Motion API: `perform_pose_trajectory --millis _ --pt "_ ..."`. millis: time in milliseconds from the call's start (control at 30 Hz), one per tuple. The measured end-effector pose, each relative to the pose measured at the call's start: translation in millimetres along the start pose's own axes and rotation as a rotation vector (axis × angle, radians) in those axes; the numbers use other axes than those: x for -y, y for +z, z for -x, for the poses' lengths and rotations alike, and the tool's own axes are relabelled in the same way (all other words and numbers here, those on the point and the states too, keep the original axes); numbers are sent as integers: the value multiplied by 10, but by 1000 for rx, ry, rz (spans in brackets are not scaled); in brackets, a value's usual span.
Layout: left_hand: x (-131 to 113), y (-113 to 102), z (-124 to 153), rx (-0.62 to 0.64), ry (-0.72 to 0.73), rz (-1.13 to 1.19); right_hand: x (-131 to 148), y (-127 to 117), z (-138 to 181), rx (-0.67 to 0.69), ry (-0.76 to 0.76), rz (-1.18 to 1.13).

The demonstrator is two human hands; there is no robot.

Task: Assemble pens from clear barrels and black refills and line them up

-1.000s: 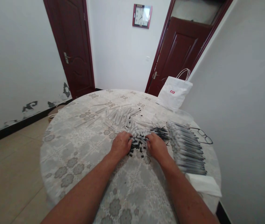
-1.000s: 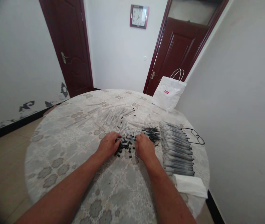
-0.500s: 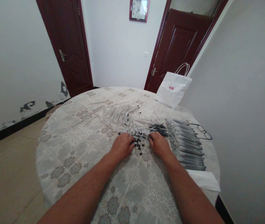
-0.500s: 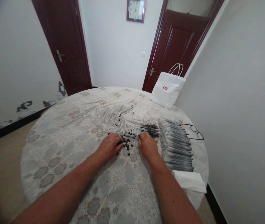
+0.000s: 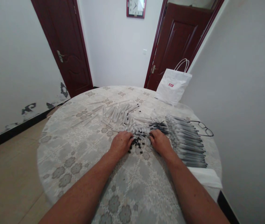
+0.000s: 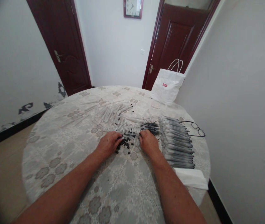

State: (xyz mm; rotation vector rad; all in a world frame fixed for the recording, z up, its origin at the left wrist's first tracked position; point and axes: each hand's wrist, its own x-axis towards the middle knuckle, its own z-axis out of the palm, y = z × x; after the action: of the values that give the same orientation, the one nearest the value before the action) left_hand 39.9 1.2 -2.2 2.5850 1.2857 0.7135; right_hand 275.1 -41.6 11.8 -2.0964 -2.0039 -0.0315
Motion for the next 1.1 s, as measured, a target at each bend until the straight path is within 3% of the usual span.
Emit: perform_pose_trajectory --millis 433,667,867,1100 --pt "101 -64 -41 -57 -120 95 43 26 1 1 -20 93" --pt "190 -155 -74 -142 -177 136 80 28 28 -154 -25 29" --pt "506 -342 -104 -294 -375 145 82 -5 31 -245 -53 -80" --pt "670 -421 -42 -137 -491 -96 115 -6 37 -403 -124 -269"
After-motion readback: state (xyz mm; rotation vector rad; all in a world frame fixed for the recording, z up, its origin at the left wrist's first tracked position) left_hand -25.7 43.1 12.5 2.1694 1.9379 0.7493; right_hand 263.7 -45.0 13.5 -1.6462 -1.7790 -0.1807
